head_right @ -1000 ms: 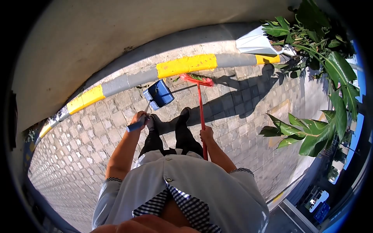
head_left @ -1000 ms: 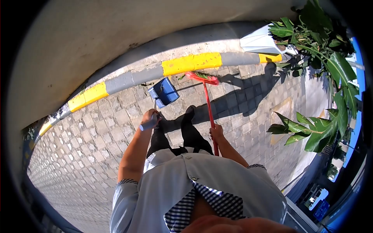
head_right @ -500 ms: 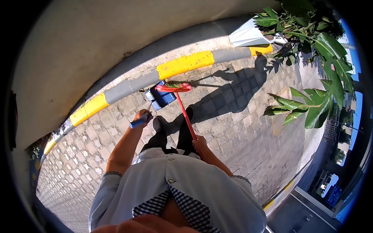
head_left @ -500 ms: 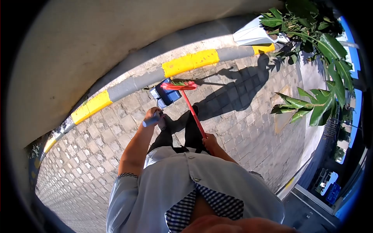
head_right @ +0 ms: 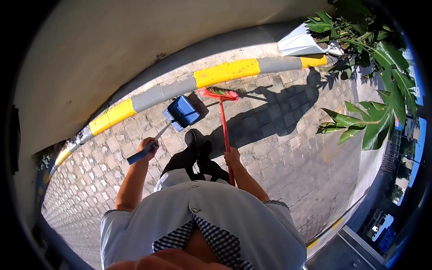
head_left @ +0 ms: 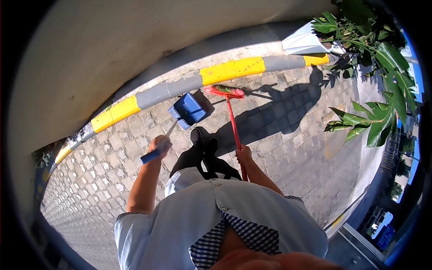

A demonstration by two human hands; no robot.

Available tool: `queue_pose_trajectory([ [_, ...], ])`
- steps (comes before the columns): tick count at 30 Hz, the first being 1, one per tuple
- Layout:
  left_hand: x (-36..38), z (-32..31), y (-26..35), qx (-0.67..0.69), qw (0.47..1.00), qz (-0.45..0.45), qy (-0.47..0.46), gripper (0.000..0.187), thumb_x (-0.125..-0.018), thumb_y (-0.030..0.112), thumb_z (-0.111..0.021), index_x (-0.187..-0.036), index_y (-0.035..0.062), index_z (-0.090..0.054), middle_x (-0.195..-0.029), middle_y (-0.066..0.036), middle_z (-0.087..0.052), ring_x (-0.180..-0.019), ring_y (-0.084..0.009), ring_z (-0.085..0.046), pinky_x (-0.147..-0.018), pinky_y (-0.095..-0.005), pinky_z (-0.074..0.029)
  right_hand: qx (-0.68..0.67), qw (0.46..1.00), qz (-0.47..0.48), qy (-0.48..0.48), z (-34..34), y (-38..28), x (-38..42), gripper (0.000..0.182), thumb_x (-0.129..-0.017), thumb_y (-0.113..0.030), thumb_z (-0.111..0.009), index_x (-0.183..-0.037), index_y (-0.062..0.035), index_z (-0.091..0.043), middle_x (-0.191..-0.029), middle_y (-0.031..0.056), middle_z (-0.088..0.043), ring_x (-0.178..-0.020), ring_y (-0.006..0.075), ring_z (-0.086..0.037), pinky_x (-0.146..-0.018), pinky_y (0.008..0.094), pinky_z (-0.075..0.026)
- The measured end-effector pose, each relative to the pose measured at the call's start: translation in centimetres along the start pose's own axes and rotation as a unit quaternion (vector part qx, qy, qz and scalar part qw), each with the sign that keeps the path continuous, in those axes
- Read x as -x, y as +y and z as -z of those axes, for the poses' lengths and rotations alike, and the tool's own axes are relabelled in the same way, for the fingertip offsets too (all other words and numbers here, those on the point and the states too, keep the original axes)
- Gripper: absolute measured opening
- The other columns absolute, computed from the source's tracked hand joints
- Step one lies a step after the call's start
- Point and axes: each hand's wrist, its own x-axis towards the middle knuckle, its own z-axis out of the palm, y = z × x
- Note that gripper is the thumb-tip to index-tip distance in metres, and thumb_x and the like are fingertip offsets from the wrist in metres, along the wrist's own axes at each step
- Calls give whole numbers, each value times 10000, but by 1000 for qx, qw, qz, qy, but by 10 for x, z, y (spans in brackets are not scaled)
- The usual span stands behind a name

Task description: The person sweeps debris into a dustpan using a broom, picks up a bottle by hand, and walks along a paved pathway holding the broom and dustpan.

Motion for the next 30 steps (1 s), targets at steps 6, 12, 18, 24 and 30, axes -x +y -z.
queue_pose_trajectory([
  [6,37,35,-16,403,841,352,78,182,-804,101,-657,-901,-27,-570,-763,-70,-583,-685,-185,-571,-603,-300,-480,13,1000,3,10,-50,-4,-1,32,-770,-50,-519,-789,-33,-539,-584,60,-541,-420,153,-516,-366,312,-433],
  [12,51,54,-115,-5,980,195,43,202,-759,173,-703,-838,18,-600,-699,-103,-602,-650,-243,-602,-604,-335,-486,45,998,10,42,-119,-12,11,36,-768,-44,-513,-796,-34,-534,-563,56,-527,-410,157,-513,-361,319,-432],
  [18,31,87,-114,-4,996,82,33,133,-860,100,-512,-769,4,-522,-662,-112,-552,-576,-227,-577,-573,-322,-557,54,999,0,0,-156,-29,42,105,-775,-46,-510,-872,-34,-547,-577,61,-536,-407,157,-509,-352,318,-424],
  [24,35,111,-137,25,994,103,24,127,-864,98,-510,-785,1,-534,-673,-120,-556,-590,-232,-585,-582,-327,-557,47,999,3,26,-188,-46,58,164,-783,-55,-508,-935,-45,-567,-599,71,-551,-415,164,-516,-359,325,-430],
  [30,47,114,-157,115,977,152,96,209,-706,156,-741,-768,22,-593,-657,-105,-606,-605,-261,-616,-566,-333,-487,183,978,91,30,-219,-35,46,231,-779,-69,-528,-1000,-47,-591,-608,92,-563,-455,198,-554,-401,341,-453],
])
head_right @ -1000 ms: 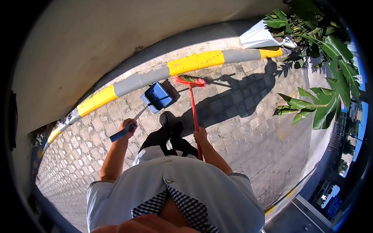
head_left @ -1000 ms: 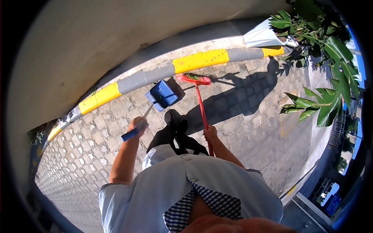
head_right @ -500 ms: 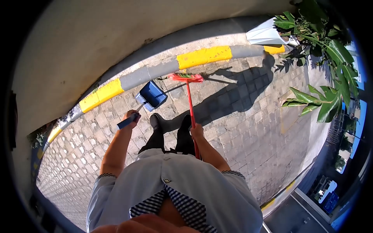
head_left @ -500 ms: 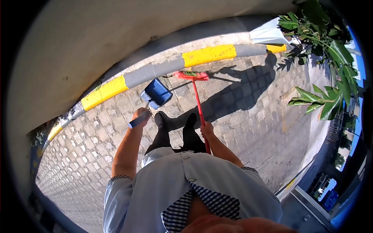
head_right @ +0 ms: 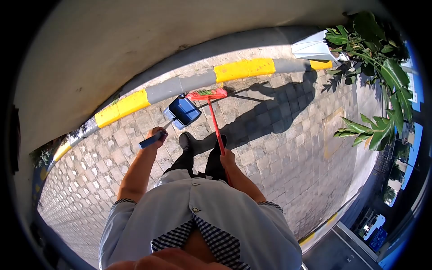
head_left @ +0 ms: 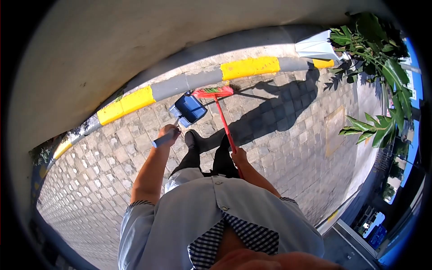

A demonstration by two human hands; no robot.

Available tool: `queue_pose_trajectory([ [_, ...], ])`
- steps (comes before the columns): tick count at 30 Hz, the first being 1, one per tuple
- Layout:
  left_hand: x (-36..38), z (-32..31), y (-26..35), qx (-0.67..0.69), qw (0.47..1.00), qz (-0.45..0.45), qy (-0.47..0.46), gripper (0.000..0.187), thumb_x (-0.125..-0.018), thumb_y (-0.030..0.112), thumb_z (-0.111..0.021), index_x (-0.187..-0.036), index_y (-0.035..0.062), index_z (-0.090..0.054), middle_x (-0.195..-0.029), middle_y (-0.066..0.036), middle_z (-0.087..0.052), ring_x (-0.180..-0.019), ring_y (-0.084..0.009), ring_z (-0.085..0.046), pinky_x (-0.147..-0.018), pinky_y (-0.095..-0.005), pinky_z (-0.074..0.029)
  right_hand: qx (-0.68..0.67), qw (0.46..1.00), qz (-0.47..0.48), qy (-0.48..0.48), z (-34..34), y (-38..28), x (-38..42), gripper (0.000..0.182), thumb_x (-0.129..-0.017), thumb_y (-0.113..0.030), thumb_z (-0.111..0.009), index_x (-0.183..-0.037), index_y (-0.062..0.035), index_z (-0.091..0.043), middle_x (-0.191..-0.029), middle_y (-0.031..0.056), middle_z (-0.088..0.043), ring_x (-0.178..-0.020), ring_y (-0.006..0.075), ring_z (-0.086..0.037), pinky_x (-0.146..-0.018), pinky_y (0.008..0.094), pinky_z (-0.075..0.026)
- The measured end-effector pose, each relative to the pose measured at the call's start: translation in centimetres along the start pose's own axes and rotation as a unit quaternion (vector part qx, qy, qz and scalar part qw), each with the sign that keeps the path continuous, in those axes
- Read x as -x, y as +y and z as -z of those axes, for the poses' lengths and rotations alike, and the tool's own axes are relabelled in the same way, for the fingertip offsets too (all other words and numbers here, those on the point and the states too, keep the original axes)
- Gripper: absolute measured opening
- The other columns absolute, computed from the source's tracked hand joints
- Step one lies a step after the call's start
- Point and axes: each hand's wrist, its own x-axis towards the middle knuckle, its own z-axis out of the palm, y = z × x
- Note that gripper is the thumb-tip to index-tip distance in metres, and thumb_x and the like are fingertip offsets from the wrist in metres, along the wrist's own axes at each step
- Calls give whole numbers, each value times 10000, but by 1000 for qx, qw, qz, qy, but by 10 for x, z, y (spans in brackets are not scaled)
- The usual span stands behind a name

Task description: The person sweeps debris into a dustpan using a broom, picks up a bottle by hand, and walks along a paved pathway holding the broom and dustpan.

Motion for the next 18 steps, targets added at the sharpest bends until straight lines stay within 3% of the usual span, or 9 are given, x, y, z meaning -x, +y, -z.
queue_pose_trajectory([
  [5,28,16,9,-10,1000,-11,-27,217,-692,123,-748,-790,21,-583,-653,-107,-601,-601,-256,-627,-551,-332,-487,46,994,89,-44,20,9,44,298,-775,-88,-541,-1063,-67,-618,-626,112,-586,-506,206,-593,-455,339,-477],
  [7,53,24,10,37,999,17,-12,227,-683,106,-752,-802,18,-580,-655,-109,-601,-600,-256,-631,-546,-332,-487,47,994,74,-70,43,-7,69,227,-741,-124,-548,-937,-41,-627,-807,206,-642,-804,377,-621,-715,436,-486],
  [8,66,29,15,34,999,24,-35,124,-783,119,-623,-824,18,-564,-711,-100,-578,-639,-228,-607,-594,-319,-520,55,992,85,-72,46,3,70,227,-741,-124,-548,-937,-41,-627,-807,206,-642,-804,377,-621,-715,436,-486],
  [10,91,43,46,-87,992,-17,-91,149,-886,144,-487,-839,13,-541,-751,-87,-565,-668,-197,-589,-611,-292,-542,73,986,115,-91,57,24,67,335,-763,-98,-568,-1090,-45,-619,-680,99,-628,-585,179,-626,-524,322,-498],
  [11,111,40,26,-90,993,-16,-69,149,-886,144,-487,-839,13,-541,-751,-87,-565,-668,-197,-589,-611,-292,-542,83,983,133,-99,69,18,73,335,-763,-98,-568,-1090,-45,-619,-680,99,-628,-585,179,-626,-524,322,-498],
  [13,144,35,-5,148,983,78,82,201,-686,70,-721,-799,13,-565,-663,-97,-585,-609,-256,-616,-552,-341,-483,19,986,58,-156,94,-1,84,261,-776,-109,-549,-1018,-49,-624,-683,121,-626,-545,201,-599,-520,332,-486],
  [14,162,44,0,27,999,18,39,166,-697,81,-693,-805,24,-580,-662,-89,-579,-623,-249,-614,-558,-346,-480,32,982,78,-169,100,0,82,261,-776,-109,-549,-1018,-49,-624,-683,121,-626,-545,201,-599,-520,332,-486],
  [16,200,43,18,96,974,179,104,165,-698,89,-678,-829,29,-599,-666,-78,-584,-617,-232,-608,-558,-336,-480,21,975,97,-197,112,4,76,301,-787,-96,-558,-1079,-44,-604,-651,82,-604,-498,126,-560,-456,279,-462],
  [18,236,48,82,227,926,263,148,145,-728,59,-659,-857,31,-598,-652,-38,-576,-598,-148,-573,-544,-290,-463,68,959,167,-220,122,-6,73,306,-785,-84,-553,-1083,-24,-590,-652,92,-611,-525,140,-584,-469,280,-474],
])
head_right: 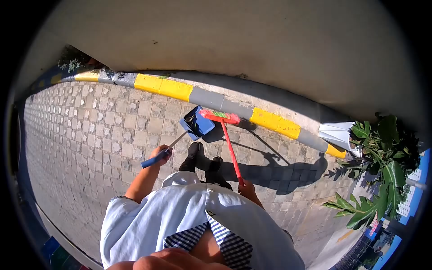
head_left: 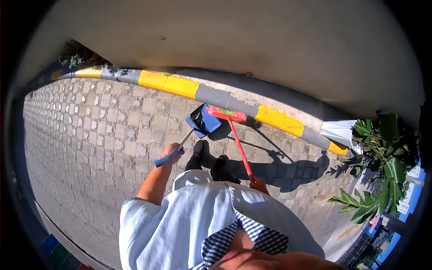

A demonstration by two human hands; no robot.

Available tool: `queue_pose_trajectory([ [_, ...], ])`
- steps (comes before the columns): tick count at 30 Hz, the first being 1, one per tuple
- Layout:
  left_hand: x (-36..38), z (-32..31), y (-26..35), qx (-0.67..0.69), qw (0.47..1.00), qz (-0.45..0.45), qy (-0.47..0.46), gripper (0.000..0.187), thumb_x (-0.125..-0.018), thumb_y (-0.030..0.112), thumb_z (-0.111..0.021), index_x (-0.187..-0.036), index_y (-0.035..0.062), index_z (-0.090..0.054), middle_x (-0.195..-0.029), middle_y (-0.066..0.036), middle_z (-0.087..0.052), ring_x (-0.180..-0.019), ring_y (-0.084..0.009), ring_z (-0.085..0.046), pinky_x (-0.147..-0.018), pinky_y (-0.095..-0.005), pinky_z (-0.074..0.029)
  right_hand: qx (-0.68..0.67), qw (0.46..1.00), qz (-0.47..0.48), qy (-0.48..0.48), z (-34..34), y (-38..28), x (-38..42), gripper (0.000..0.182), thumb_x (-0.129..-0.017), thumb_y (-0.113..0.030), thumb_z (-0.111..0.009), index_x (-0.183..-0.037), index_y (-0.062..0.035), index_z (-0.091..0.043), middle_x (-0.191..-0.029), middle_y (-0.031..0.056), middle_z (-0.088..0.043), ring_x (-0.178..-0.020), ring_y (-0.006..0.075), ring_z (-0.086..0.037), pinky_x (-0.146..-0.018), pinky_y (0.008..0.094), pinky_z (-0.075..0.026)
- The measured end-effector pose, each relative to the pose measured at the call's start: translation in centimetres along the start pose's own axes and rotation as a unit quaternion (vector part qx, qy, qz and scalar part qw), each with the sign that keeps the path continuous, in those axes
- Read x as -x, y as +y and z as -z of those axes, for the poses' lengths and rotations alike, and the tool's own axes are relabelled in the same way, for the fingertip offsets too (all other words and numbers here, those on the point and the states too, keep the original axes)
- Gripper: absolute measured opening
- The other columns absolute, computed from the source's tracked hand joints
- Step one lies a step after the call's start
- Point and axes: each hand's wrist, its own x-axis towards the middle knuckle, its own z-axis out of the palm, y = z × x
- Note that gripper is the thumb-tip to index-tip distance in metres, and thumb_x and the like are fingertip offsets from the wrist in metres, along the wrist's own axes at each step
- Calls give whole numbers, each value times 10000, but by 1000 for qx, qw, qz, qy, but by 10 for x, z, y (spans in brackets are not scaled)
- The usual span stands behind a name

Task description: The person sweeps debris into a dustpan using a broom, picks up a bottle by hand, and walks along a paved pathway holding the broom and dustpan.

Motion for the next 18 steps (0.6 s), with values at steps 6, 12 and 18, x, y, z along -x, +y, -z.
queue_pose_trajectory([
  [6,88,31,10,392,916,76,44,85,-840,84,-506,-827,10,-547,-644,-43,-547,-553,-133,-527,-462,-242,-427,-119,982,45,-140,1,-65,-17,69,-772,-58,-546,-723,-87,-507,-568,-42,-413,-484,66,-410,-438,240,-304],
  [12,114,78,55,479,853,116,173,195,-874,216,-472,-717,102,-481,-597,-4,-468,-484,-128,-454,-390,-231,-359,-119,987,-52,-97,-56,-145,-60,47,-819,-69,-522,-791,-63,-558,-610,16,-528,-439,88,-446,-387,248,-338],
  [18,114,163,93,498,847,83,164,173,-842,191,-522,-717,86,-465,-656,-40,-478,-579,-156,-490,-468,-261,-424,-149,983,-70,-82,-131,-229,-117,32,-826,-103,-558,-837,-74,-559,-618,40,-546,-412,112,-460,-336,285,-359],
])
